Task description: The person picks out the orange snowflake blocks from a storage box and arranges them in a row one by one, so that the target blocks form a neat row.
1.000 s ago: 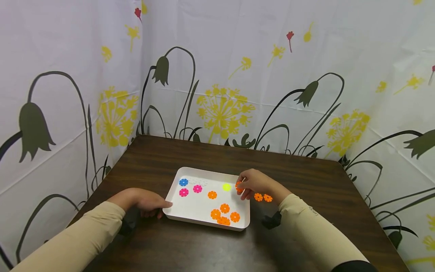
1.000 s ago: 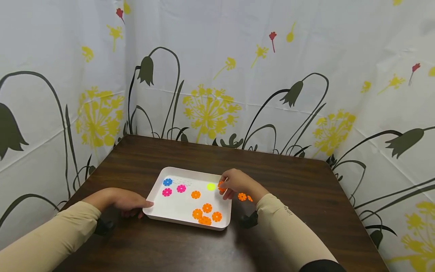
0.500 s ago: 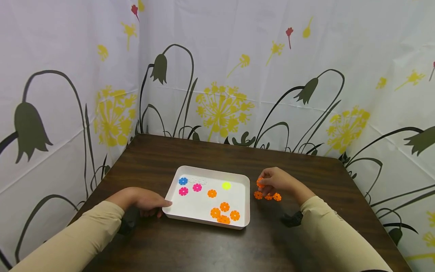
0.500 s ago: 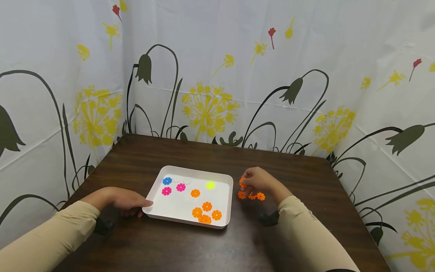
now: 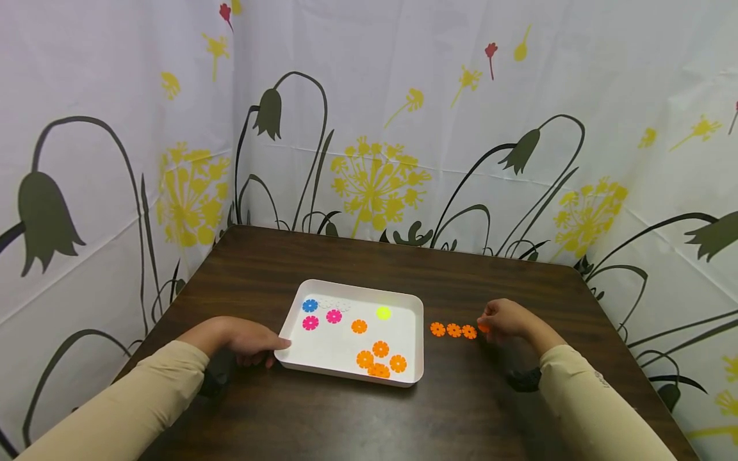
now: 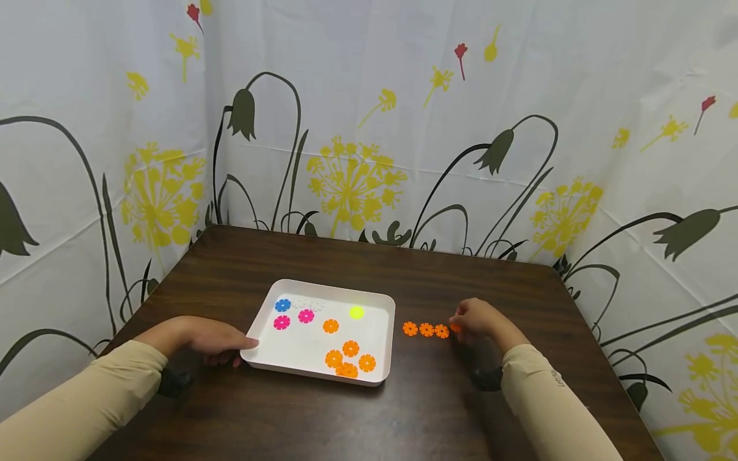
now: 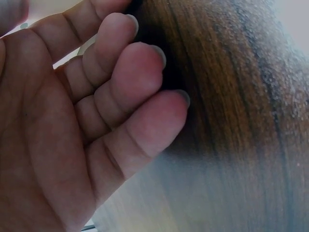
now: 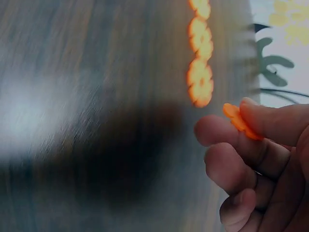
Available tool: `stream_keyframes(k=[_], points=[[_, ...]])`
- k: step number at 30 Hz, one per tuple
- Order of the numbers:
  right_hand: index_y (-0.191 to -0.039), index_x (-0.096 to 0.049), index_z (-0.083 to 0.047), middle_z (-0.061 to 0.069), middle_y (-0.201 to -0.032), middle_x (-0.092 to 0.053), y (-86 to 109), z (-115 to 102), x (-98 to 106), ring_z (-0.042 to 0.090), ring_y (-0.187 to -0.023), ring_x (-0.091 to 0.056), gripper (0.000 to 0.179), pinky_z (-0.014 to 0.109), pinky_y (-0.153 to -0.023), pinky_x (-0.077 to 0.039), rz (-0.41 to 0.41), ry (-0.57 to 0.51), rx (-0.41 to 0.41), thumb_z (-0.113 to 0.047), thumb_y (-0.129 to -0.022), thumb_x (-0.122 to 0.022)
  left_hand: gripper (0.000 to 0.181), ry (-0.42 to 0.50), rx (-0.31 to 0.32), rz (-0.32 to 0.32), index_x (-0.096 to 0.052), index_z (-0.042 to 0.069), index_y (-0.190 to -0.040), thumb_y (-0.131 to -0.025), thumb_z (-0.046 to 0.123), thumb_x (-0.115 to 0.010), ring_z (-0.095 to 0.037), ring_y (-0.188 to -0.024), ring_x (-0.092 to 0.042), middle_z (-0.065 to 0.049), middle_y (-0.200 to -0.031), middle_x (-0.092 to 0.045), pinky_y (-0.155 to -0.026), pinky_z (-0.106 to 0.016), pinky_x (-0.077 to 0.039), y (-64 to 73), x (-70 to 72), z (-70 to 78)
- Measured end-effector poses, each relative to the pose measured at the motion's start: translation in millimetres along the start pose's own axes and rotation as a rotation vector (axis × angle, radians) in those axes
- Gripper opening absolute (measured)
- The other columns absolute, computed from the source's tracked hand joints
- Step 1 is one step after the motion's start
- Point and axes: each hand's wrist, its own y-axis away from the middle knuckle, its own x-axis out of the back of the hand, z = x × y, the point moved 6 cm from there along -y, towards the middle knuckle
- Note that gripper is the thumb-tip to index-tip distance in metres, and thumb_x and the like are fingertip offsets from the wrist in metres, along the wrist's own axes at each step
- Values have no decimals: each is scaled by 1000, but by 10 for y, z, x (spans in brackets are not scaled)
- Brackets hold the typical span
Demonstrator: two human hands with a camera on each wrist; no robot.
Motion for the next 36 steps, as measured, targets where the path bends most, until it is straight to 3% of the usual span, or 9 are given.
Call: stream_keyframes(k=[10,14,22,30,36], points=[[-101,-56,1,12,-68,-62,-5,104,-93,20,-54,-60,10,37,-56,-53,-59,-43,-25,-8,-97,-57,49,-10,3,0,-64,11,-88,-101,51,-40,-17,-66,-51,-2,-75,-55,-63,-31,-45,-14,0,-20],[-106,-51,1,12,-72,-62,-16,111,-116,21,-55,-60,16,36,-55,-53,-50,-28,-57,-9,-96,-60,49,-10,8,2,-64,11,-88,-101,51,-40,-18,-67,-52,-2,-75,-55,-63,-31,-45,-8,-1,-18],[-95,-50,-3,11,-69,-61,-37,139,-130,21,-53,-58,16,34,-51,-51,-28,109,-77,-10,-93,-64,49,-5,5,6,-65,11,-88,-101,51,-40,-17,-67,-52,-2,-76,-55,-63,-31,-45,6,-1,0],[-94,-54,-4,9,-69,-61,9,21,8,21,-57,-60,22,34,-55,-50,-27,205,-57,-25,-98,-59,50,-12,7,2,-65,11,-88,-101,52,-40,-18,-68,-53,-2,-76,-55,-63,-31,-45,-2,-4,-3],[-101,-57,0,14,-81,-63,-40,-206,129,24,-67,-61,32,34,-59,-50,-12,120,8,-32,-100,-56,50,-10,1,1,-64,11,-87,-101,52,-39,-17,-67,-52,-2,-75,-55,-63,-31,-45,-4,0,-4]])
